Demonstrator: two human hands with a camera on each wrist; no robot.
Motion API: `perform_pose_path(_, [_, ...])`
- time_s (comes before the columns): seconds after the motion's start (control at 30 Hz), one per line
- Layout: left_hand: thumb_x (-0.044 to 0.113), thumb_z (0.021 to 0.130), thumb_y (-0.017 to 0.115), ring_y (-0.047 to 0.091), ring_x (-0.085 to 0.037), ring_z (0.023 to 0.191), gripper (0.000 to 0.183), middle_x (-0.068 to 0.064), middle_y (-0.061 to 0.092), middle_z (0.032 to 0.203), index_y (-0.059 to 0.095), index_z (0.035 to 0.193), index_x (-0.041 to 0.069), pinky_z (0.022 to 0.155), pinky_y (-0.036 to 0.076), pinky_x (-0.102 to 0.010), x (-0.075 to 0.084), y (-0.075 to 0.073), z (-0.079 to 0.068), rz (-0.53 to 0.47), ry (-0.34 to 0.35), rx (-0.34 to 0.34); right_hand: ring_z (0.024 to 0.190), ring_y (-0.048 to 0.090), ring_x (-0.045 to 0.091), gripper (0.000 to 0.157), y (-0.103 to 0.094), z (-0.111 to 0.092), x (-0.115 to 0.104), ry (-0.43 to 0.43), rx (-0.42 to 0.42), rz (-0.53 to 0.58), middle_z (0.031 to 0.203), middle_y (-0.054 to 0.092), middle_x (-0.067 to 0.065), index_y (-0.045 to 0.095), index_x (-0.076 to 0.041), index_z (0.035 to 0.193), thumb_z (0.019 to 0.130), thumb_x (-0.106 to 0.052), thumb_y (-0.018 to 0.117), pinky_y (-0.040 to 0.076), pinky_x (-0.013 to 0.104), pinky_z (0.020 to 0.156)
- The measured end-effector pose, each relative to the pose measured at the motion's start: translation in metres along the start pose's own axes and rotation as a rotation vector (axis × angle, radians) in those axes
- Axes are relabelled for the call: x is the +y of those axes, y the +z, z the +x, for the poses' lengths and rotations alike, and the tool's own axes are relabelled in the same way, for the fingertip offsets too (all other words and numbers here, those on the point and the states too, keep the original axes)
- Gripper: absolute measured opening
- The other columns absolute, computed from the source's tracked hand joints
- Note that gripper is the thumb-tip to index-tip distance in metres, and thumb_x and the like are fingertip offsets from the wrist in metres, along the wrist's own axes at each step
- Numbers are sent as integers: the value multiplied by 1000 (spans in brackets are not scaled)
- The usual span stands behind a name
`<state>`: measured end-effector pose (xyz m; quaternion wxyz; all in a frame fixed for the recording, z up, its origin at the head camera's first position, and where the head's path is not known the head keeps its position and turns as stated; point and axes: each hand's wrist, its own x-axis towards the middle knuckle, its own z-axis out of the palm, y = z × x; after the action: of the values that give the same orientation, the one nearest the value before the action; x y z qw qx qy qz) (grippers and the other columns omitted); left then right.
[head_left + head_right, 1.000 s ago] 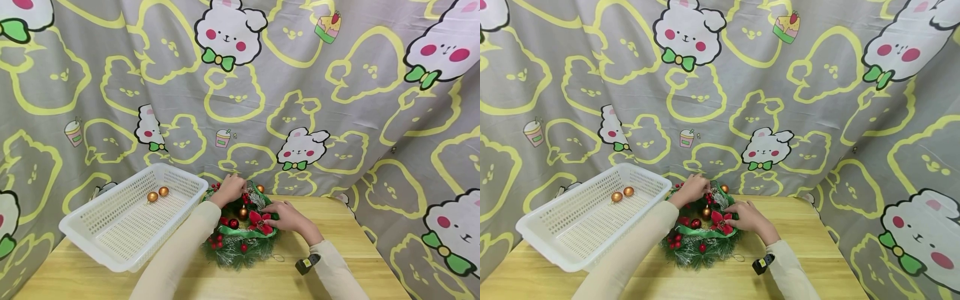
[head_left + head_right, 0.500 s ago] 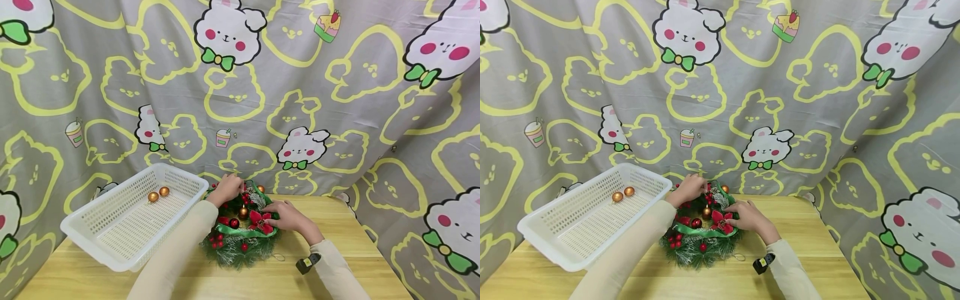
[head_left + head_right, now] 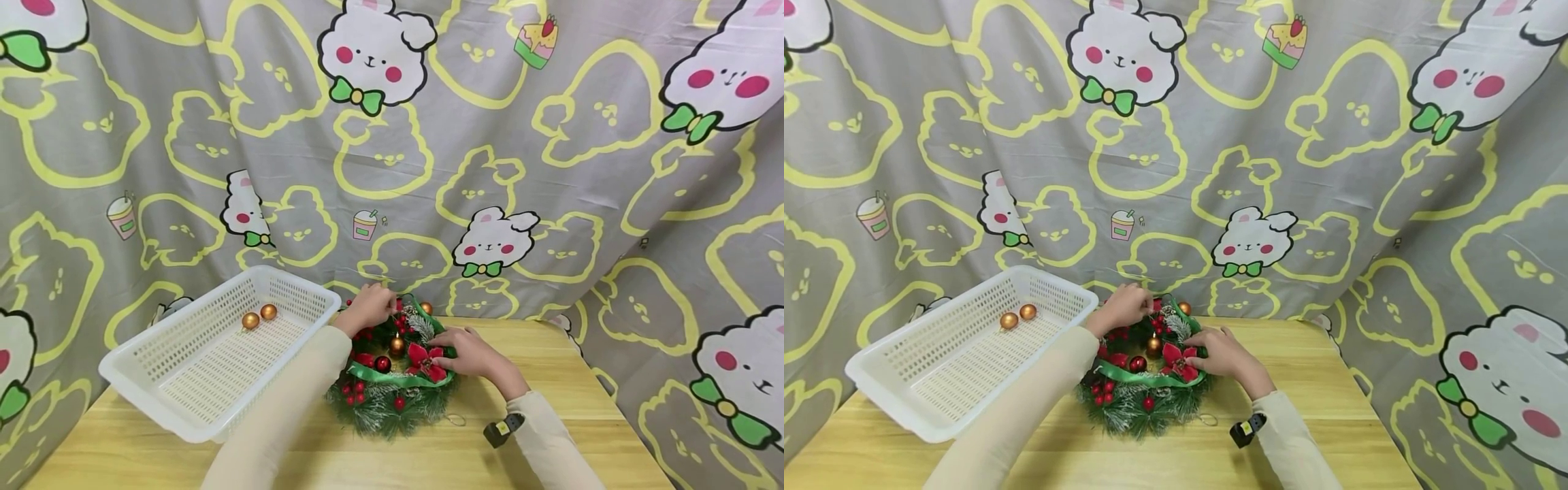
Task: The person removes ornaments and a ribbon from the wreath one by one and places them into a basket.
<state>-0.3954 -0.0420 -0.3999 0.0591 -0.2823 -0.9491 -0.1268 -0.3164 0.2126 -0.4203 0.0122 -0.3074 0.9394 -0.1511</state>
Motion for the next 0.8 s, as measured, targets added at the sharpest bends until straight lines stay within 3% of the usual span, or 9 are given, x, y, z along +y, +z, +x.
perform_pose_path(0.13, [18,100,67,63,-20,85,12,2,73,89,76,93,16,88,48,-41,-2,-2,-2,-11,19,-2,140,46,46,36,0,1,-1,6,-9,5,133,68,13,71,-10,129,97,-27,70,24,73,113])
perform_pose_path(0.23, [17,99,68,64,-16,75,11,1,74,87,76,93,14,80,53,-38,0,-3,-3,-43,57,17,141,45,46,36,0,1,-2,10,-12,4,133,67,13,71,-11,129,97,-27,71,24,73,113])
perform_pose_path(0.4, [16,99,67,58,-11,65,12,1,74,85,77,94,11,72,47,-32,7,-4,-4,-111,114,15,141,45,45,36,-1,1,-3,14,-10,1,134,67,12,71,-11,129,97,-27,70,24,72,114])
perform_pose_path(0.53, [16,99,68,56,-12,68,12,1,72,82,77,91,11,79,48,-35,13,0,-5,-108,154,24,140,46,45,36,-1,0,-4,14,-12,2,133,67,12,71,-11,129,97,-27,70,24,72,114])
perform_pose_path(0.67, [14,100,66,52,-16,75,14,1,69,81,75,90,10,83,45,-38,18,3,-5,-76,184,64,140,47,45,36,-1,0,-4,17,-8,0,133,67,12,71,-10,128,97,-28,71,24,73,113])
perform_pose_path(0.8, [14,100,64,51,-18,76,14,0,69,79,74,90,12,80,43,-36,20,3,-4,-72,190,131,139,47,45,36,-1,1,-3,11,-4,-13,132,68,12,72,-10,128,97,-29,71,25,73,112])
